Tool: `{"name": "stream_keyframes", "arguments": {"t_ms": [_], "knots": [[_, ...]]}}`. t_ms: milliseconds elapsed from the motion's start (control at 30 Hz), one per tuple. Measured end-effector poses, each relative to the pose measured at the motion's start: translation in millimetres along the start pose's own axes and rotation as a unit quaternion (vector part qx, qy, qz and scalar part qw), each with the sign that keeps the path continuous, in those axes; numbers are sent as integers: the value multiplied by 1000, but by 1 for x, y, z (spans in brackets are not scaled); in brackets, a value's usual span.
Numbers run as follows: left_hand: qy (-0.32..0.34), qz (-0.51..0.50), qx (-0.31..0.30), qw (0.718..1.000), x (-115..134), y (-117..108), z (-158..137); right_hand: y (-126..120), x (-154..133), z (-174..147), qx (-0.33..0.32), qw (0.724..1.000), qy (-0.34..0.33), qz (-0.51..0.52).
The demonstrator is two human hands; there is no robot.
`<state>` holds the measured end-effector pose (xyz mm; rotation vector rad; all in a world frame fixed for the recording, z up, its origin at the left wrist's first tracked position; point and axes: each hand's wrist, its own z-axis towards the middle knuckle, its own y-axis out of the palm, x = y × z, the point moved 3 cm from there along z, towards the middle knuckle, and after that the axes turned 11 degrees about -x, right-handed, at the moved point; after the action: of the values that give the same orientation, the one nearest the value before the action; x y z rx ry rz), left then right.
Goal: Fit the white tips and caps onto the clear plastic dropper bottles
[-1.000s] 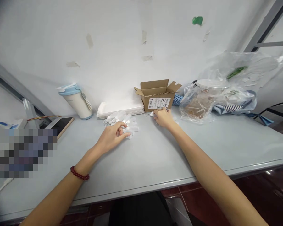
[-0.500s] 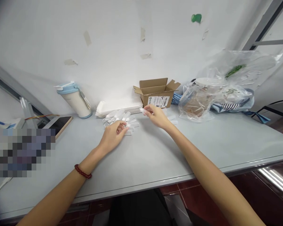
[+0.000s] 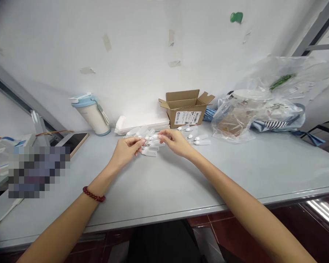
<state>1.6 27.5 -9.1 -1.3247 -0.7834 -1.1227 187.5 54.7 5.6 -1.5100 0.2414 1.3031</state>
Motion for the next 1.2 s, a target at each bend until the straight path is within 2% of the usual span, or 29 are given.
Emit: {"name": "stream_keyframes", "arguments": {"t_ms": [233,433,633,900,1033,1200], "knots": [[-9,-53,-18,998,6,3,-1,-1,-2,0,14,999,-1,-37],[-23,-118,-2,993,6,1,-1,-2,-5,-1,6,999,-4,-32],[-45,-124,-26,991,0,4,-2,-4,-5,-2,7,999,-9,-36],[-68,-284,-53,955,-5,5,0,0,-11,-5,-31,999,-19,-8],[-84,-310,-64,945,-4,6,0,1,-12,-5,-32,999,-14,-3],[-87,-311,-49,945,-3,6,-1,1,-13,-6,-36,999,-18,-3]]}}
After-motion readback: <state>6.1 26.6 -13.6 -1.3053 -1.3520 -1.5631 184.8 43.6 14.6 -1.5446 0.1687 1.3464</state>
